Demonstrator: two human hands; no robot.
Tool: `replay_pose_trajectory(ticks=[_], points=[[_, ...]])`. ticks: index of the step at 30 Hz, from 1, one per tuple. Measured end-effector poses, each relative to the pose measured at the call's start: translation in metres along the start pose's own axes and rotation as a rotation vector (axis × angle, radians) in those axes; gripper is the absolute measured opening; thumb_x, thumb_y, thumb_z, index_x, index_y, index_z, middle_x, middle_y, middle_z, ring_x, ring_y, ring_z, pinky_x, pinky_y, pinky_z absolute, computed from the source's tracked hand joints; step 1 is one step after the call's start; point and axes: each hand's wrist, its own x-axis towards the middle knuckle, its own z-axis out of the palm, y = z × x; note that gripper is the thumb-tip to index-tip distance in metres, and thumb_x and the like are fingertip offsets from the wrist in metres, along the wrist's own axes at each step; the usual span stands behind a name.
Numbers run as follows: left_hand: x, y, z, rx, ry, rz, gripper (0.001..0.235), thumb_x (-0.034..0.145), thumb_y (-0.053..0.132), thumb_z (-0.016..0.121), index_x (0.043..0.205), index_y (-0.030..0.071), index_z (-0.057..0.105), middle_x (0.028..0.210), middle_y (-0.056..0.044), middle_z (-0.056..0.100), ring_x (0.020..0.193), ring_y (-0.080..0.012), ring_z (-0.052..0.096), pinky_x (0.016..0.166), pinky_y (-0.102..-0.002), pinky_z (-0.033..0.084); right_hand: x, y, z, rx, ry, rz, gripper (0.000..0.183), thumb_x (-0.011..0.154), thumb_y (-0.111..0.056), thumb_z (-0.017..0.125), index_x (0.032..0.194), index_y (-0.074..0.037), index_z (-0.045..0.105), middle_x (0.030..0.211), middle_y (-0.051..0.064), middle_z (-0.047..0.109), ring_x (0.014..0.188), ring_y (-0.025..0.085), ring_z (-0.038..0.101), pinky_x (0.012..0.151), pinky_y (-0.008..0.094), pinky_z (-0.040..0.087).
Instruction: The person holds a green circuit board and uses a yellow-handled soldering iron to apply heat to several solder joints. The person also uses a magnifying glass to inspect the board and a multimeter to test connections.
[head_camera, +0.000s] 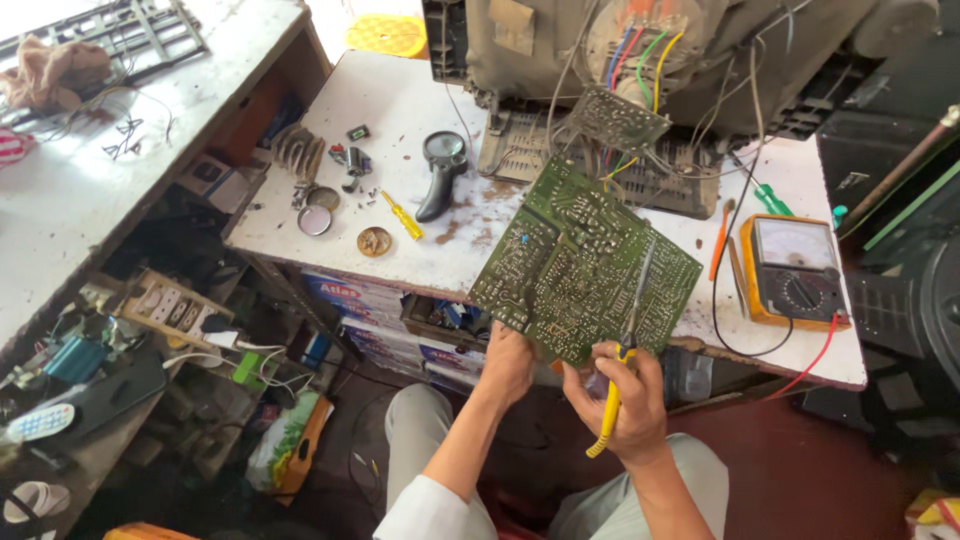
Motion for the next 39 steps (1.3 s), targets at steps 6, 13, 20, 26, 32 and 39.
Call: replay_pose_trajectory(ticks=[6,13,20,26,32,39], points=[[0.011,0.043,0.037,-0.143,0.008,-0.107,0.022,0.101,0.012,0.058,0.120,0.002,0.064,0.109,-0.008,0.072,0.093,-0.0188,0.071,0.077,-0.034,0.060,0.004,-0.004,-0.005,0.087,0.034,0.063,0.065,0.075,-0.002,0.091,0.121,-0.009,0.046,0.111,0.015,0.061,0.095,0.023,0.069,0.075,0.030,0.062],[0.031,0.069,0.041,-0.207,-0.071,-0.378,0.024,0.106,0.016,0.056,0.122,0.000,0.064,0.115,-0.013,0.072,0.099,-0.0229,0.073,0.085,-0.037,0.063,0.006,-0.006,-0.006,0.080,0.069,0.065,0.065,0.074,-0.002,0.090,0.121,-0.008,0.046,0.111,0.016,0.059,0.097,0.026,0.068,0.079,0.033,0.062],[0.038,0.043,0.031,-0.336,0.066,-0.428,0.031,0.101,0.026,0.052,0.114,0.002,0.067,0.104,-0.013,0.074,0.088,-0.0253,0.074,0.071,-0.040,0.064,0.007,-0.007,-0.007,0.062,0.081,0.070,0.064,0.073,-0.001,0.090,0.120,-0.008,0.048,0.110,0.015,0.061,0.095,0.026,0.068,0.078,0.033,0.061],[0.038,0.034,0.025,-0.240,0.035,-0.381,0.027,0.104,0.021,0.054,0.118,0.002,0.067,0.107,-0.012,0.074,0.089,-0.0243,0.074,0.074,-0.038,0.064,0.004,-0.005,-0.008,0.040,0.069,0.086,0.062,0.074,-0.001,0.090,0.119,-0.007,0.048,0.108,0.015,0.060,0.093,0.023,0.069,0.076,0.031,0.061],[0.033,0.038,0.035,-0.275,0.003,-0.383,0.027,0.103,0.022,0.056,0.119,0.002,0.066,0.110,-0.012,0.072,0.094,-0.0237,0.072,0.080,-0.038,0.062,0.003,-0.010,-0.005,0.032,0.039,0.123,0.061,0.074,0.000,0.089,0.119,-0.007,0.048,0.107,0.013,0.064,0.098,0.026,0.068,0.080,0.032,0.060],[0.034,0.049,0.051,-0.293,0.025,-0.363,0.032,0.100,0.026,0.058,0.121,0.003,0.067,0.113,-0.012,0.072,0.096,-0.0249,0.070,0.081,-0.042,0.061,-0.022,-0.005,-0.026,0.158,0.068,0.369,0.028,0.094,-0.016,0.070,0.119,-0.008,0.059,0.108,0.016,0.069,0.094,0.025,0.070,0.082,0.034,0.060]])
